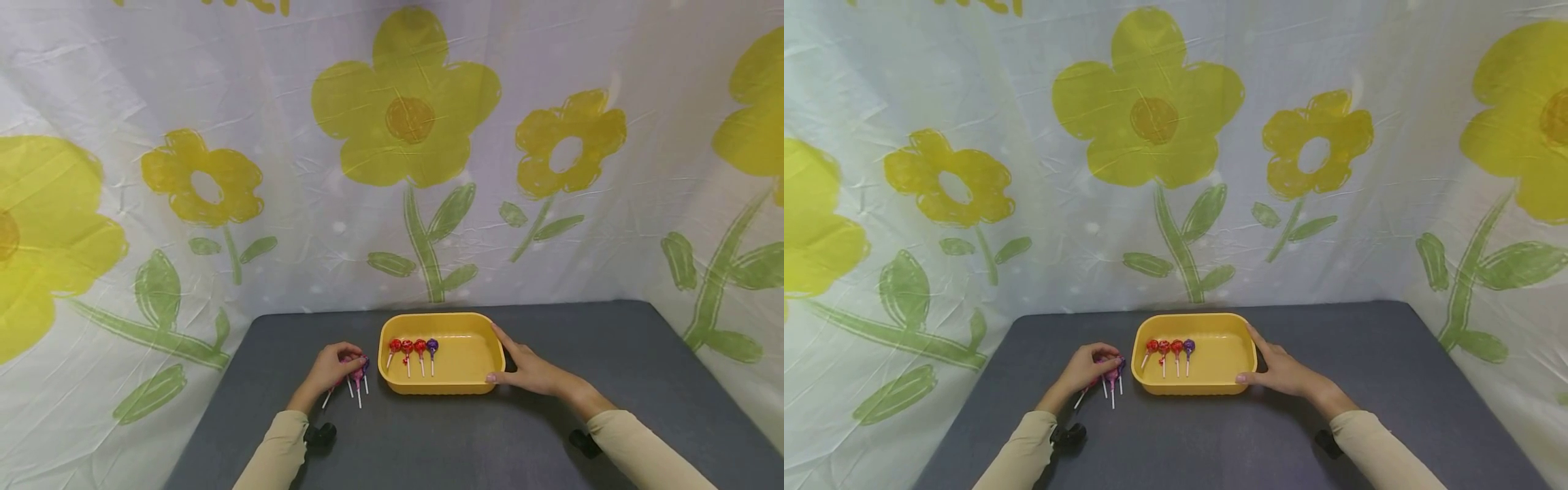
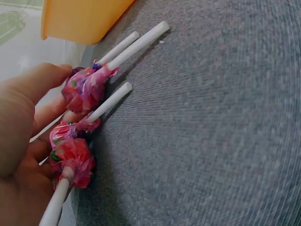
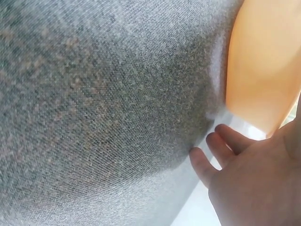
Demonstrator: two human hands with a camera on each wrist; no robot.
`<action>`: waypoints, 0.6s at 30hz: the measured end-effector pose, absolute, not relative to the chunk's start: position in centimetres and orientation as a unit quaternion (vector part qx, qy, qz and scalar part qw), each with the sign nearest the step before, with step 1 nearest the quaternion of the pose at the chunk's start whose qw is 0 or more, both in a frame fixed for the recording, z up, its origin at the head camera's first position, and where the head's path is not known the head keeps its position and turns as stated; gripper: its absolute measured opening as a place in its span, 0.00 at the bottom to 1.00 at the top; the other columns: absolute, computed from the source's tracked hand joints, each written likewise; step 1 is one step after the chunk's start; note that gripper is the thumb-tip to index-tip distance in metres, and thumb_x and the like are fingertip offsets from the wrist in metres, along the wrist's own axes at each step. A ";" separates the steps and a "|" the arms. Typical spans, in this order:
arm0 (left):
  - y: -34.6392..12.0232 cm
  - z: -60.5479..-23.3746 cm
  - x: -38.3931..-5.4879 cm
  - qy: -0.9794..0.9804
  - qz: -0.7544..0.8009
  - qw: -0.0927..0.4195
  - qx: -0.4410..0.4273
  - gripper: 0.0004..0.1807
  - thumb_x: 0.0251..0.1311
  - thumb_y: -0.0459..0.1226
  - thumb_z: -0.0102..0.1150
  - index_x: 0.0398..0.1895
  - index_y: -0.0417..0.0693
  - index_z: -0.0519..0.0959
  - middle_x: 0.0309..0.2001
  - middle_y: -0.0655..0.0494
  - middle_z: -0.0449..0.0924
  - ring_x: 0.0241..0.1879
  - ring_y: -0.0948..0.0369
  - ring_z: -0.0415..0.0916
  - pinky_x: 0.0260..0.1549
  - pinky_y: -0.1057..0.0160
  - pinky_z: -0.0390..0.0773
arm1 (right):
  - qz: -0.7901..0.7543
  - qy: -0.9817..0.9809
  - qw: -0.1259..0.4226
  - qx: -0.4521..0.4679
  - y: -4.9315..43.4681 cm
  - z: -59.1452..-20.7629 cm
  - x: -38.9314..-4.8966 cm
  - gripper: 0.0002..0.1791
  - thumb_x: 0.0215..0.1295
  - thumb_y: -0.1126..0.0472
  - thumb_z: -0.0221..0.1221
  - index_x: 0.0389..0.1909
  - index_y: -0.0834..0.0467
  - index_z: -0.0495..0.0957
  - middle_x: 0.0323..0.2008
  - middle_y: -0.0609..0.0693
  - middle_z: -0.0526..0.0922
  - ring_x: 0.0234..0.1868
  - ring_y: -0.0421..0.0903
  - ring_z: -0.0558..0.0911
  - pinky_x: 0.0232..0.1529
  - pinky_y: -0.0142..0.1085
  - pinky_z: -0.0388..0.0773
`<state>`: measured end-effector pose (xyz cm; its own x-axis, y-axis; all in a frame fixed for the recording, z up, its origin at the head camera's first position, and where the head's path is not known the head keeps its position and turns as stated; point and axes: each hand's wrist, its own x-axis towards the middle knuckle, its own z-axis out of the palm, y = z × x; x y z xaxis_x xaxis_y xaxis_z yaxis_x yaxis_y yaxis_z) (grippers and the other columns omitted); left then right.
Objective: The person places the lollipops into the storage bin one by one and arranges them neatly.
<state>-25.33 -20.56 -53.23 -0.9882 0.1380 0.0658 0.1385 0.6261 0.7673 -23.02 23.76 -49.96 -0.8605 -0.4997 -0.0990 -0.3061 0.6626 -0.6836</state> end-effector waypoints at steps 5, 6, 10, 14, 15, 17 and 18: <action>-20.3 -53.4 -25.4 -0.902 -0.425 -0.003 -0.072 0.11 0.55 0.39 0.71 0.38 0.43 0.85 0.32 0.54 0.86 0.29 0.66 0.75 0.29 0.70 0.73 | -0.348 0.899 0.136 -0.231 23.8 -49.9 -23.0 0.61 0.63 0.40 0.63 0.80 0.50 0.29 0.77 0.70 0.45 0.75 0.74 0.52 0.65 0.70 0.61; -20.3 -53.4 -25.4 -0.903 -0.424 -0.001 -0.071 0.11 0.55 0.39 0.71 0.38 0.43 0.85 0.31 0.54 0.85 0.28 0.66 0.75 0.28 0.70 0.73 | -0.348 0.898 0.135 -0.232 23.8 -49.9 -23.0 0.61 0.63 0.40 0.63 0.80 0.50 0.29 0.77 0.70 0.45 0.75 0.74 0.53 0.65 0.70 0.61; -20.3 -53.4 -25.3 -0.904 -0.422 0.004 -0.068 0.10 0.55 0.39 0.71 0.37 0.45 0.86 0.31 0.54 0.85 0.29 0.66 0.74 0.28 0.70 0.72 | -0.349 0.898 0.136 -0.229 23.8 -50.0 -23.1 0.60 0.63 0.39 0.63 0.80 0.49 0.29 0.77 0.69 0.45 0.75 0.74 0.53 0.65 0.70 0.60; -20.2 -53.4 -25.3 -0.904 -0.422 0.008 -0.066 0.09 0.55 0.39 0.71 0.37 0.45 0.86 0.31 0.54 0.86 0.28 0.66 0.75 0.28 0.70 0.73 | -0.350 0.900 0.140 -0.220 23.8 -50.0 -23.1 0.60 0.63 0.39 0.63 0.80 0.48 0.29 0.78 0.69 0.46 0.75 0.74 0.53 0.65 0.71 0.59; -20.2 -53.4 -25.2 -0.904 -0.422 0.008 -0.065 0.09 0.55 0.39 0.71 0.37 0.45 0.86 0.32 0.54 0.86 0.28 0.66 0.75 0.29 0.71 0.73 | -0.349 0.900 0.140 -0.219 23.8 -50.0 -23.1 0.60 0.63 0.39 0.63 0.80 0.48 0.29 0.77 0.69 0.47 0.74 0.74 0.53 0.65 0.72 0.59; -20.1 -53.4 -25.2 -0.907 -0.417 0.007 -0.062 0.09 0.55 0.39 0.71 0.38 0.46 0.85 0.32 0.55 0.86 0.28 0.67 0.75 0.29 0.71 0.73 | -0.348 0.901 0.140 -0.218 23.8 -50.0 -23.0 0.60 0.63 0.39 0.63 0.80 0.48 0.29 0.77 0.69 0.47 0.74 0.74 0.54 0.64 0.72 0.59; -20.0 -53.3 -25.2 -0.908 -0.414 0.007 -0.060 0.10 0.55 0.39 0.72 0.38 0.46 0.85 0.32 0.55 0.86 0.28 0.67 0.75 0.28 0.71 0.74 | -0.349 0.901 0.141 -0.216 23.8 -50.0 -23.0 0.60 0.62 0.39 0.63 0.80 0.48 0.30 0.78 0.68 0.47 0.74 0.74 0.54 0.65 0.72 0.59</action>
